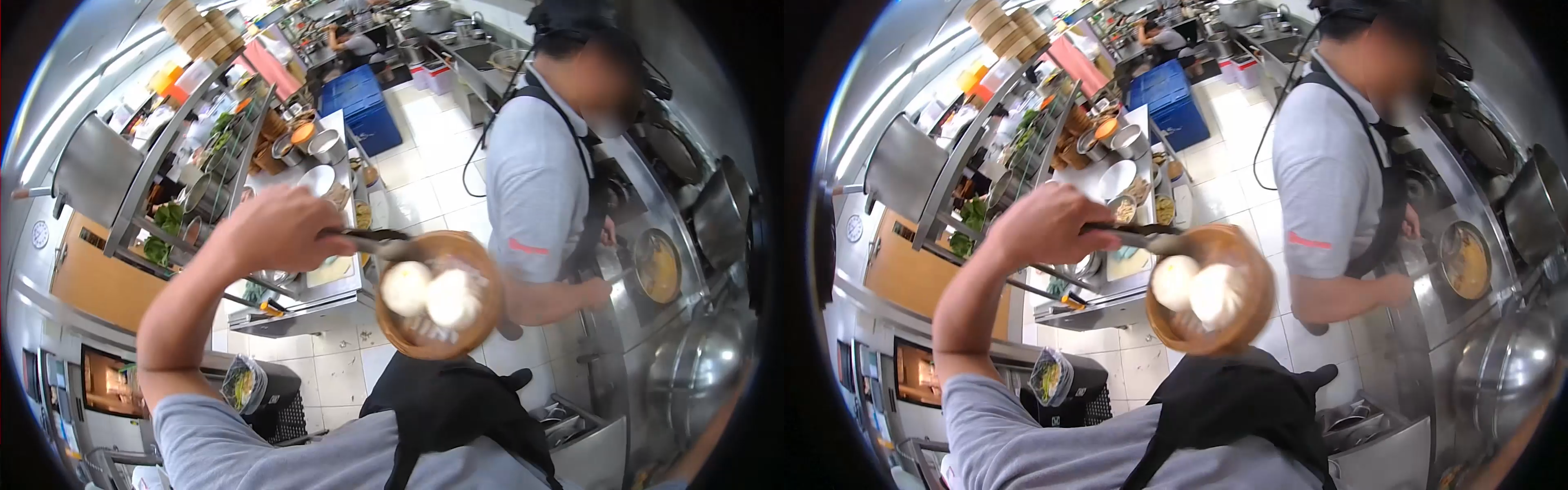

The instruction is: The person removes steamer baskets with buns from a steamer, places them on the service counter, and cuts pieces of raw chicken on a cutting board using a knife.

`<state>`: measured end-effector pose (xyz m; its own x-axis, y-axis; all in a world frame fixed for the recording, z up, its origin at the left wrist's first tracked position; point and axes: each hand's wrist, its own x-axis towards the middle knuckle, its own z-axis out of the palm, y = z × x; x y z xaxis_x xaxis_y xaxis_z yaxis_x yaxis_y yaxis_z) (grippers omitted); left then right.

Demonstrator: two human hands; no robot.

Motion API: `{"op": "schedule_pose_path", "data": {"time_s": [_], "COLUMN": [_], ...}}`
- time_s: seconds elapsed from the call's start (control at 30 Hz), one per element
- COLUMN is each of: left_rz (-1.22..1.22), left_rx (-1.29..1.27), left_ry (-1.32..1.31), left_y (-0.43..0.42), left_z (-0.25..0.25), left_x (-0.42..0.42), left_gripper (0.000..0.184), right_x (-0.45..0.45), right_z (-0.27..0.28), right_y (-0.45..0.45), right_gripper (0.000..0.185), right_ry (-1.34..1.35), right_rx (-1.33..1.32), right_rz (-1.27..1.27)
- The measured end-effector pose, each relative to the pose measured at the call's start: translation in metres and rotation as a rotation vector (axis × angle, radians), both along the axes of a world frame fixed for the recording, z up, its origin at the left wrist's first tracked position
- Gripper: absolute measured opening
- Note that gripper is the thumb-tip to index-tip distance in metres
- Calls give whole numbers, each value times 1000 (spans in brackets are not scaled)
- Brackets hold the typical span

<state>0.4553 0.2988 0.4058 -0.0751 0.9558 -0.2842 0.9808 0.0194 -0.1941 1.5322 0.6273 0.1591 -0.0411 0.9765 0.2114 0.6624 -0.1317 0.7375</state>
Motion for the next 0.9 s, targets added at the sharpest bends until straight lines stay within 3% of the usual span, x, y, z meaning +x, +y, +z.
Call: {"op": "schedule_pose_path", "data": {"time_s": [0.03,0.1,0.13,0.2,0.3,0.43,0.47,0.53,0.57,0.6,0.67,0.7,0.73,0.77,0.8,0.83,0.87,0.9], "left_rz": [85,298,453,651,882,1125,1118,1473,1411,1282,1197,623,879,923,845,703,664,438], "left_rx": [16,11,22,-17,-71,-17,-21,-124,-171,-183,-190,-92,35,-150,-117,-326,-394,-421], "left_ry": [-18,-14,-24,-28,42,57,54,-199,-182,-99,85,104,126,151,314,241,192,102], "left_y": [-20,-58,-77,-110,-161,-184,-182,-169,-163,-178,-182,-218,-183,-160,-144,-110,-92,-84], "left_z": [-22,-69,-100,-157,-265,-347,-357,-372,-376,-411,-428,-442,-402,-387,-370,-342,-342,-377], "left_x": [-30,-74,-98,-137,-222,-287,-297,-308,-306,-334,-348,-383,-340,-337,-307,-257,-220,-211], "left_gripper": [40,34,37,45,51,49,49,45,53,63,77,82,84,83,76,69,63,69], "right_x": [-13,-33,-42,-39,-74,-70,-96,-94,-73,-61,-28,-24,5,33,-22,-92,-99,-121], "right_z": [1,4,7,5,22,23,32,31,30,20,4,4,-6,-23,1,32,33,41], "right_y": [-5,-25,-28,-27,-46,-46,-59,-58,-55,-54,-31,-31,-37,-46,-60,-77,-74,-74], "right_gripper": [65,57,57,47,43,39,39,42,44,47,46,46,46,47,44,42,43,45], "right_ry": [0,403,401,503,682,609,633,550,444,498,550,572,594,593,623,744,808,872], "right_rx": [-6,198,198,218,295,209,245,168,61,105,160,178,211,275,291,333,376,462], "right_rz": [11,-107,-102,-385,-413,-577,-460,-349,-365,-409,-287,-251,-246,-259,-312,-362,-413,-507]}}
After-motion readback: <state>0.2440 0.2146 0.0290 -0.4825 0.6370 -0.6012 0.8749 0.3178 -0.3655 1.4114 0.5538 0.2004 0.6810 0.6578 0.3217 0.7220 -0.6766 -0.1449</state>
